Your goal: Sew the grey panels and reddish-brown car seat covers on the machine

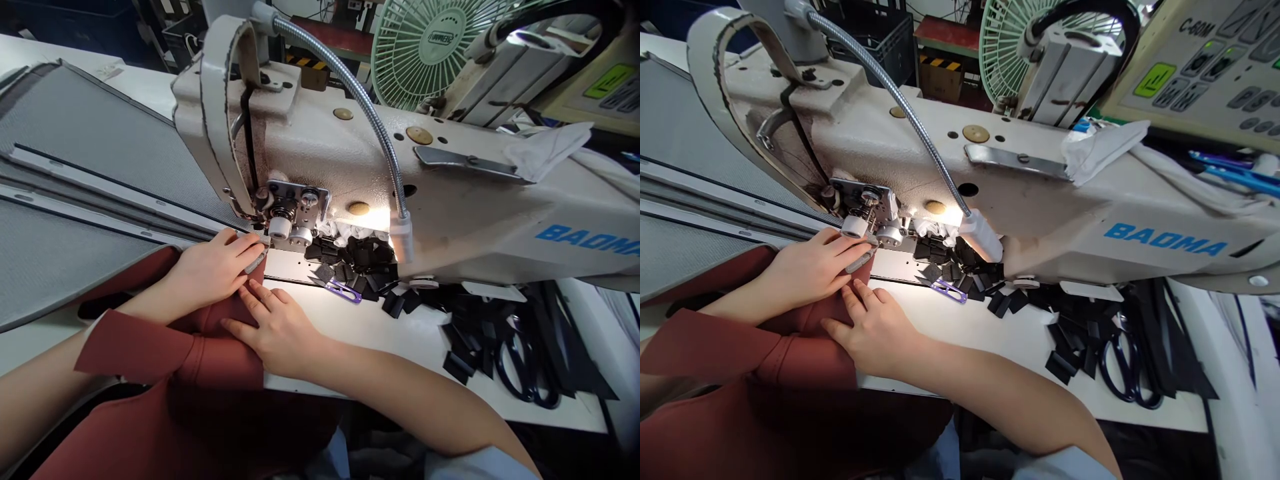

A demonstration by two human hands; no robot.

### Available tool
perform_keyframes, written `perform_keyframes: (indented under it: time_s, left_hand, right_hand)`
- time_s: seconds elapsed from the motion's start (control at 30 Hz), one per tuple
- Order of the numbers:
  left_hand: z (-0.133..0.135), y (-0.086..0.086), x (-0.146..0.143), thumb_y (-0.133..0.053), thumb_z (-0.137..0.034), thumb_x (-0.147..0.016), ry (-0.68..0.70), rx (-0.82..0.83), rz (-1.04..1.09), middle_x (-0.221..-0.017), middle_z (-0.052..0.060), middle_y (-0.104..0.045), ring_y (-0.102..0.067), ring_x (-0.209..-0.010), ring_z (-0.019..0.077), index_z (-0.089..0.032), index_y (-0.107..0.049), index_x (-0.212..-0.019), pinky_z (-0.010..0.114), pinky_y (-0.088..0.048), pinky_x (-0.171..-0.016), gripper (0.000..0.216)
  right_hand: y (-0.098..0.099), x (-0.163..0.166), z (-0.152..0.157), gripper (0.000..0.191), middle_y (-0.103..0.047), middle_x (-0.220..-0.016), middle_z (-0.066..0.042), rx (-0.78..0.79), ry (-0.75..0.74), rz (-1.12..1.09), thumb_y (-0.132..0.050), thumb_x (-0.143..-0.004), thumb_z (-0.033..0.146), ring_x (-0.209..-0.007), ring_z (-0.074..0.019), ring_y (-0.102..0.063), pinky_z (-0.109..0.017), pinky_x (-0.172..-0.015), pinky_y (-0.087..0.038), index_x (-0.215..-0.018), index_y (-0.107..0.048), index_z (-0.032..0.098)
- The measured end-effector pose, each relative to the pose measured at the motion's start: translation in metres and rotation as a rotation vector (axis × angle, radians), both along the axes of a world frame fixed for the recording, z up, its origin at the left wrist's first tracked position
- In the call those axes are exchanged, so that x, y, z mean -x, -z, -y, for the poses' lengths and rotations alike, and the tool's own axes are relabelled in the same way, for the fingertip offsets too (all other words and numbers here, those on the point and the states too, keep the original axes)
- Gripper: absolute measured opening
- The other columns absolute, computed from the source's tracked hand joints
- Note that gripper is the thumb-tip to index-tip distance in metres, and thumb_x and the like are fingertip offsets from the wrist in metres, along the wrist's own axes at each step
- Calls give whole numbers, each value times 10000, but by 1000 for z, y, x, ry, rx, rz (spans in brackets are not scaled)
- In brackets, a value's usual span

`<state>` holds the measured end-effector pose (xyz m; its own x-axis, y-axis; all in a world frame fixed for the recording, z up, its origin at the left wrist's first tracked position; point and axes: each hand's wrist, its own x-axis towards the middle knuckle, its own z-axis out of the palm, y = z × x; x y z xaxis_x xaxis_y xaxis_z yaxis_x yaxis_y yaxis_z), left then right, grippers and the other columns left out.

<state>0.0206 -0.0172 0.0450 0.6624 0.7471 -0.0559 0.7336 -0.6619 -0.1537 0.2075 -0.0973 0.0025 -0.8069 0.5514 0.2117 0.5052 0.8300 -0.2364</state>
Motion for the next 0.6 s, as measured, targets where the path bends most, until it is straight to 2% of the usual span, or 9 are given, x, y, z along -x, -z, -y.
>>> perform_keyframes:
  time_s: [0.2,0.43,0.6]
  left_hand:
    - [4,3,0,-474,-196,-929,-19,-25,-16,-1394,137,-595,-551,-1114,343,-185,-600,-1365,394,-533,-660,454]
    - [8,7,3,-409,-153,-951,-9,37,-3,-1484,86,-548,-566,-1106,328,-221,-584,-1408,399,-519,-665,494]
    - [7,6,5,-396,-145,-955,25,28,-7,-1484,78,-552,-547,-1128,327,-169,-518,-1470,412,-528,-723,529]
  right_hand:
    - [-1,0,0,430,-506,-1470,-274,2,-1,1,-515,-970,259,-1347,-393,-490,-463,-881,-456,-1391,-604,249]
    - [0,0,1,430,-500,-1481,-263,8,5,5,-525,-973,269,-1359,-386,-479,-482,-907,-451,-1397,-591,237]
    - [-7,0,3,402,-557,-1416,-281,-46,5,30,-476,-998,250,-1314,-390,-535,-473,-885,-460,-1376,-605,208]
